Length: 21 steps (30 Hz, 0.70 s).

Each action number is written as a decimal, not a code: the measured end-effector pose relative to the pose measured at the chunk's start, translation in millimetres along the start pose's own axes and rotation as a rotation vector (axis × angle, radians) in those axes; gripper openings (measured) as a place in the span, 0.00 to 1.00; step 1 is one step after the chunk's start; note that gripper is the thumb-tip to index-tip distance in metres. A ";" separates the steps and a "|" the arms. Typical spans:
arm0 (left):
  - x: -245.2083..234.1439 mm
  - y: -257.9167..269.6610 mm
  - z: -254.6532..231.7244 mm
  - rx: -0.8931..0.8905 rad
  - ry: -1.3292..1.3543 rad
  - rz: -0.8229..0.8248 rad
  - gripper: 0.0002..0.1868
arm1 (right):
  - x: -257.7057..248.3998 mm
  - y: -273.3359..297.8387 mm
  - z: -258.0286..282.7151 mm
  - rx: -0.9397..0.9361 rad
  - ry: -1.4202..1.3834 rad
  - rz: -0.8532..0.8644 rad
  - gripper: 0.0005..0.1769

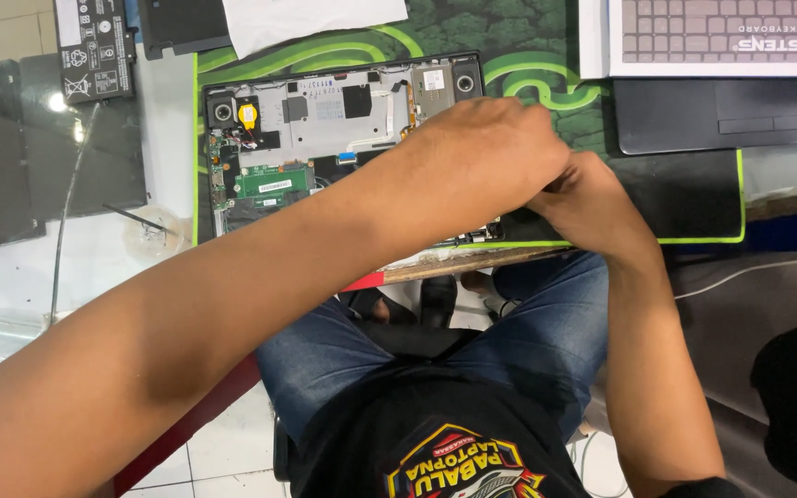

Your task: Disconnecting internal ribbon cables and removing the battery from a laptop motherboard during a repair process.

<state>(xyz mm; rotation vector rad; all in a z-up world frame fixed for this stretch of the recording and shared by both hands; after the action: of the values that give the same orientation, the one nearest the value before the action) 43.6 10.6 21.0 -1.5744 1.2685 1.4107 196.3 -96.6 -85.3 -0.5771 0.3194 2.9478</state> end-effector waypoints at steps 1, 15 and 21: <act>-3.0 -2.0 -2.0 -0.003 0.001 0.001 0.07 | 0.4 0.5 -1.5 0.000 0.000 0.003 0.16; -9.3 -20.0 -9.4 -0.336 0.299 0.227 0.19 | -1.2 1.6 -14.4 0.007 0.035 -0.058 0.18; 16.7 -26.1 -10.2 -0.035 0.008 0.146 0.15 | 0.2 1.9 -15.7 -0.004 0.065 -0.062 0.19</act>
<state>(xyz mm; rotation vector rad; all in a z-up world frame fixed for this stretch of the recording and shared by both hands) 70.7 5.4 3.5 -1.5378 1.3942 1.5252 201.5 -102.0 -99.2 -0.6716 0.2964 2.8762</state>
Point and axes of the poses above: each hand's wrist, its own y-axis away from the middle knuckle, its own x-axis out of the palm, z = x × y, the point moved 2 cm from there along -y, towards the middle knuckle, and after that the axes turned 5 degrees about -x, right-handed, at the moved point
